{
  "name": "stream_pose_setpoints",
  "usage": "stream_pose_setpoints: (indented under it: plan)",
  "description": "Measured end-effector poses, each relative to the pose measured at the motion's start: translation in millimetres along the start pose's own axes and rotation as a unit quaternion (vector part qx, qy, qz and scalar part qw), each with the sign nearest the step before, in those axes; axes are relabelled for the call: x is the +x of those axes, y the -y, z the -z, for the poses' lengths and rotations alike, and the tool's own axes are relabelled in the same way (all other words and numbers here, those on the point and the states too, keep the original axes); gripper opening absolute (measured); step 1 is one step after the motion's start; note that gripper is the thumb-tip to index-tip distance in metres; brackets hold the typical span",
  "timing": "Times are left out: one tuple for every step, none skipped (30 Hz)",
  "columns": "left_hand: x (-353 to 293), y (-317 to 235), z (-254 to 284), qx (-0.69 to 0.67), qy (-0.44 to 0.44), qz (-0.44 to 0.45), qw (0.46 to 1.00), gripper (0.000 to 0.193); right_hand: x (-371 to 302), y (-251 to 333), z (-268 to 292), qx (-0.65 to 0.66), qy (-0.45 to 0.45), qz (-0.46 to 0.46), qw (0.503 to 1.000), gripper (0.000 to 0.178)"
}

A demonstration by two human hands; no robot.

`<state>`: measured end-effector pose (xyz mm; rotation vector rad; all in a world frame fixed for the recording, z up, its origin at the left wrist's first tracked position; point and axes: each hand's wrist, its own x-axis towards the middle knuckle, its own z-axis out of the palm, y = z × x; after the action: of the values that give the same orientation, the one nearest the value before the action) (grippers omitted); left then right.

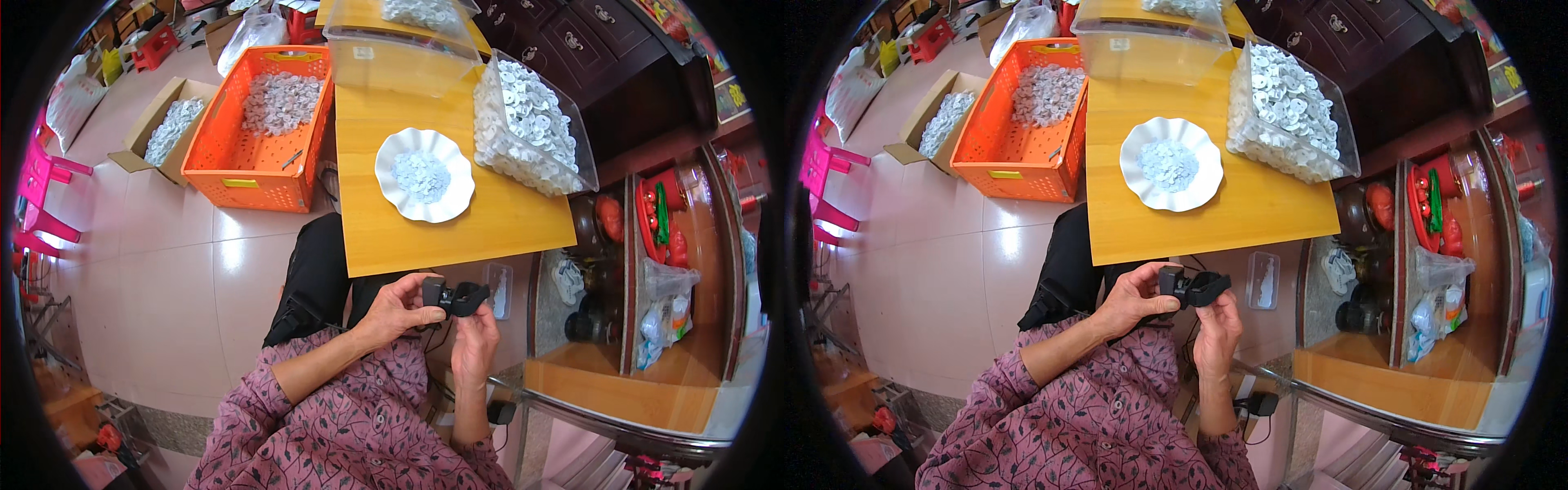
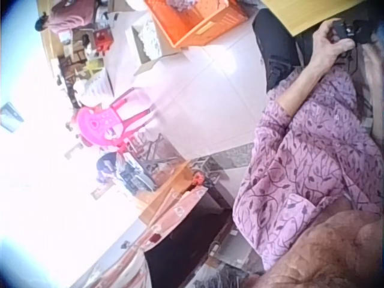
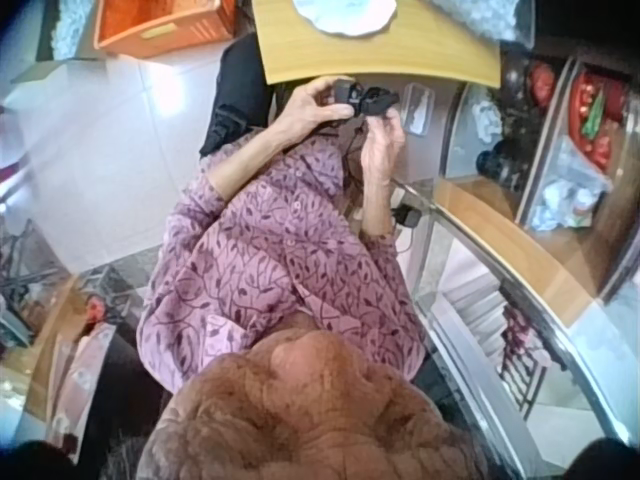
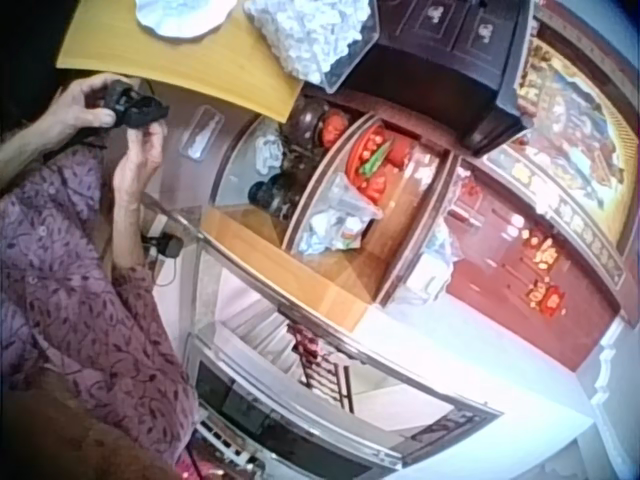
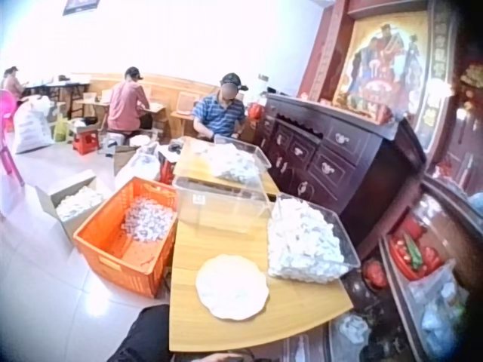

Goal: Assembling small white plastic components by hand in a workshop environment.

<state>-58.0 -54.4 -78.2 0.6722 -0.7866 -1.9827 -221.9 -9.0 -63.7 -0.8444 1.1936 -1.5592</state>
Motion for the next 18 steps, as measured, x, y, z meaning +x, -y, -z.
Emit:
stream_pose_setpoints:
  plan:
    - [-0.2,0.7,-0.5,0.000,0.001,0.002,1.000,0.057,1.1,-0.6,-0.2,-0.034,-0.006,0.035,0.999,0.028]
    - [-0.4,1.7,-1.0,-0.001,0.002,0.003,1.000,0.057,0.7,-1.9,1.2,-0.034,-0.007,0.035,0.999,0.028]
    - [-0.1,2.7,-1.4,-0.002,0.003,0.005,1.000,0.057,1.1,-3.7,3.0,-0.108,-0.020,0.040,0.993,0.029]
    - [0.6,4.2,-1.2,-0.002,0.004,0.005,1.000,0.057,1.3,-5.0,4.4,-0.182,-0.032,0.045,0.982,0.031]
    - [1.3,6.0,-0.5,0.000,-0.002,0.006,1.000,0.057,1.9,-6.5,4.4,-0.182,-0.033,0.045,0.982,0.031]
    - [1.2,6.8,-0.7,0.001,-0.006,0.008,1.000,0.057,2.1,-8.0,2.9,-0.139,-0.023,0.015,0.990,0.034]
    - [0.9,7.2,-0.9,0.001,-0.005,0.010,1.000,0.057,2.7,-8.8,0.8,-0.095,-0.013,-0.014,0.995,0.037]
    - [0.8,7.0,-1.0,-0.006,0.000,0.014,1.000,0.056,3.1,-7.8,-1.1,-0.095,-0.015,-0.015,0.995,0.037]
    - [0.5,6.6,-1.0,-0.013,0.006,0.016,1.000,0.055,4.1,-4.3,-5.0,-0.037,-0.004,-0.051,0.998,0.041]
    - [-0.4,8.8,0.2,-0.013,0.006,0.017,1.000,0.055,5.9,-2.2,-7.6,0.022,0.007,-0.087,0.996,0.044]
    - [-1.7,12.6,2.5,-0.014,0.012,0.012,1.000,0.051,8.5,-1.8,-8.9,0.022,0.007,-0.087,0.996,0.044]
    - [-3.1,11.5,3.4,-0.014,0.017,0.006,1.000,0.047,11.4,-1.9,-10.5,0.052,0.020,-0.092,0.994,0.046]
    - [-5.1,9.9,5.0,-0.014,0.017,0.006,1.000,0.047,13.4,-2.1,-11.7,0.081,0.034,-0.097,0.991,0.048]
    - [-8.0,7.7,6.6,-0.020,0.019,0.029,0.999,0.044,14.6,-1.6,-12.5,0.080,0.034,-0.097,0.991,0.048]
    - [-10.5,4.4,7.3,-0.027,0.021,0.052,0.998,0.042,15.7,-0.6,-13.4,0.105,0.053,-0.111,0.987,0.048]
    - [-12.3,3.0,8.6,-0.029,0.021,0.051,0.998,0.042,16.3,-0.1,-14.2,0.130,0.072,-0.125,0.981,0.048]
    - [-14.2,2.0,10.2,-0.013,0.030,0.038,0.999,0.042,16.4,-0.7,-14.9,0.127,0.074,-0.126,0.981,0.048]
    - [-14.6,0.2,8.4,0.008,0.039,0.028,0.999,0.042,17.2,-1.4,-12.7,0.137,0.069,-0.134,0.979,0.048]
